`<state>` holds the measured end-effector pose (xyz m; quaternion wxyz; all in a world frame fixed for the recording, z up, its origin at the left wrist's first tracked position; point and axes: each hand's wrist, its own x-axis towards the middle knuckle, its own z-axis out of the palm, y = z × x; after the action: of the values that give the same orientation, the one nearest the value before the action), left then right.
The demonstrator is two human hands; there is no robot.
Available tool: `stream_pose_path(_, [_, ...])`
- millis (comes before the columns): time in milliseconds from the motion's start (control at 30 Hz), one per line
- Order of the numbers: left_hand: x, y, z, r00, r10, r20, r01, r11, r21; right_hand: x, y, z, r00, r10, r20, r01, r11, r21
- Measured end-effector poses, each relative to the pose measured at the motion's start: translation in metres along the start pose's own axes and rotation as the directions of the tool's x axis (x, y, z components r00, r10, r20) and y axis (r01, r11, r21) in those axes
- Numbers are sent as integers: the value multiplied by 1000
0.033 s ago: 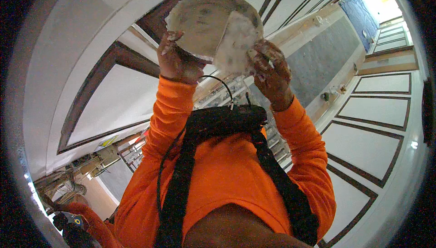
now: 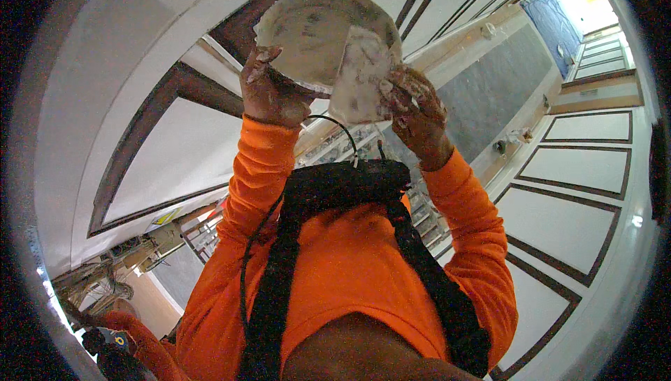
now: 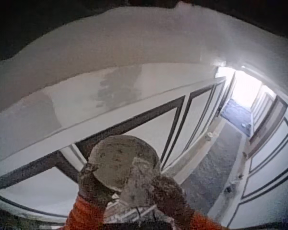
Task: The person applies plaster to a ceiling using a taping knife and a hawk. They repeatedly scoop plaster from the hawk and smooth it onto the ceiling joints and surface.
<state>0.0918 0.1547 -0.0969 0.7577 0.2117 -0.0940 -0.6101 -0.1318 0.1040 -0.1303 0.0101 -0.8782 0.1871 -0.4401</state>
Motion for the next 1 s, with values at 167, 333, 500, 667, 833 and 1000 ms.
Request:
stream_pose_path(167, [-2,9,-22,991,20,-135,-21,1000,-12,-37,16,-17,982,-47,185,72,989,-130])
stream_pose_path(333, [-6,46,-24,974,223,45,-226,971,73,-24,18,-47,985,168,43,-155,964,-215])
stream_pose_path(500, [-20,37,-11,976,152,159,-142,987,-73,6,-10,-21,987,99,-125,-141,912,-386])
stream_pose_path(667, [-30,38,-10,981,149,127,-141,988,-69,34,-18,-32,996,82,32,-64,922,-383])
stream_pose_path(833, [-40,21,-22,941,303,153,-317,945,81,87,-5,-83,955,118,271,-16,936,-352])
stream_pose_path(1000, [-33,9,-26,806,430,405,-572,395,719,132,-4,-38,749,44,661,183,945,-271])
